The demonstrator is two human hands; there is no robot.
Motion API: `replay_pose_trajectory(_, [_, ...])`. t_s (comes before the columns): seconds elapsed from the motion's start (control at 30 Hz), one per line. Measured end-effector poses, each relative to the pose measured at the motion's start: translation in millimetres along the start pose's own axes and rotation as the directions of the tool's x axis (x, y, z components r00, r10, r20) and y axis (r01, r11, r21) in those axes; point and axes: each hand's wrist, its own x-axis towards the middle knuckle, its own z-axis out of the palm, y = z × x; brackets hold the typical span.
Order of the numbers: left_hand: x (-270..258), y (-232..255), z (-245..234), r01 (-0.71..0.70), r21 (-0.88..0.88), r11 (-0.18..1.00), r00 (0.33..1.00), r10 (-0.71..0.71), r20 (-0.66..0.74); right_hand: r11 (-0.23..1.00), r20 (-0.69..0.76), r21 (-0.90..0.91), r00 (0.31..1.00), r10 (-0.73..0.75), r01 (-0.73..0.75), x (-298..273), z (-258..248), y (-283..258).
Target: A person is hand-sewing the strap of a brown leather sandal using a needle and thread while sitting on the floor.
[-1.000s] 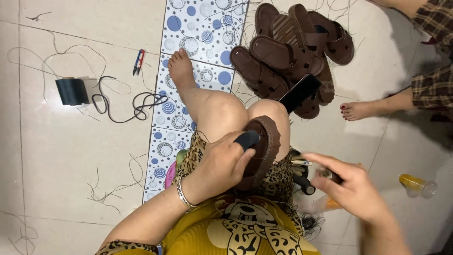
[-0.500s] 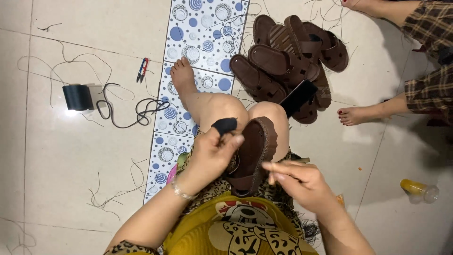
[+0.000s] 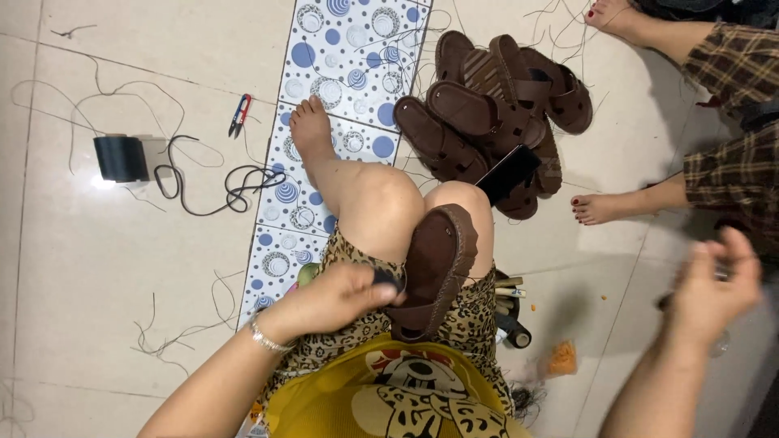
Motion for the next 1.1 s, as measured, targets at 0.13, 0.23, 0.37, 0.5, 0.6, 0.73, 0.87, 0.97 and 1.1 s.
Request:
replay_pose_trajectory(0.13, [32.2, 31.1, -6.0, -0.528, -0.681, 0.508, 0.844, 0.402, -0.355, 0.96, 0.587, 0.272, 0.802, -0.109, -0.069, -92.8, 50.9, -141.2])
replay_pose_trajectory(0.23, [45.2, 51.9, -35.8, -0.576, -0.816, 0.049, 0.734, 0.472, -0.489, 0.946, 0.716, 0.247, 0.619, -0.324, 0.209, -110.4, 54.8, -186.3])
replay_pose_trajectory(0.37, [39.4, 30.7, -83.4, -0.655, -0.755, -0.029, 0.729, 0.24, -0.641, 0.918, 0.732, 0.388, 0.631, -0.257, -0.077, -106.3, 48.8, -189.9])
replay_pose_trajectory(0.5, [56.5, 2.9, -89.2, -0.643, -0.75, 0.157, 0.763, 0.043, -0.645, 0.471, 0.755, 0.634, 0.623, -0.204, -0.614, -106.6, 69.0, -184.8])
replay_pose_trajectory(0.6, [71.2, -20.7, -70.2, -0.541, -0.352, 0.764, 0.538, -0.008, -0.843, 0.366, 0.801, 0.574, 0.596, -0.064, -0.732, -104.5, 81.1, -168.9])
replay_pose_trajectory(0.73, [80.0, 52.7, -30.3, -0.369, 0.43, 0.824, 0.605, 0.564, -0.561, 0.596, 0.71, 0.624, 0.685, -0.163, -0.505, -90.8, 57.6, -186.4])
replay_pose_trajectory(0.87, [41.3, 44.3, 20.6, -0.66, 0.437, 0.611, 0.591, 0.782, -0.2, 0.651, 0.624, 0.693, 0.71, -0.326, -0.31, -80.4, 29.0, -214.3])
replay_pose_trajectory(0.97, [15.2, -25.8, -31.0, -0.562, -0.012, 0.827, 0.752, 0.506, -0.422, 0.735, 0.631, 0.672, 0.586, -0.508, -0.087, -67.6, 24.9, -197.4])
replay_pose_trajectory(1.1, [-45.3, -129.6, -115.3, -0.159, -0.268, 0.95, 0.432, -0.177, -0.884, 0.891, 0.748, 0.149, 0.54, -0.385, 0.43, -85.1, 20.8, -186.1])
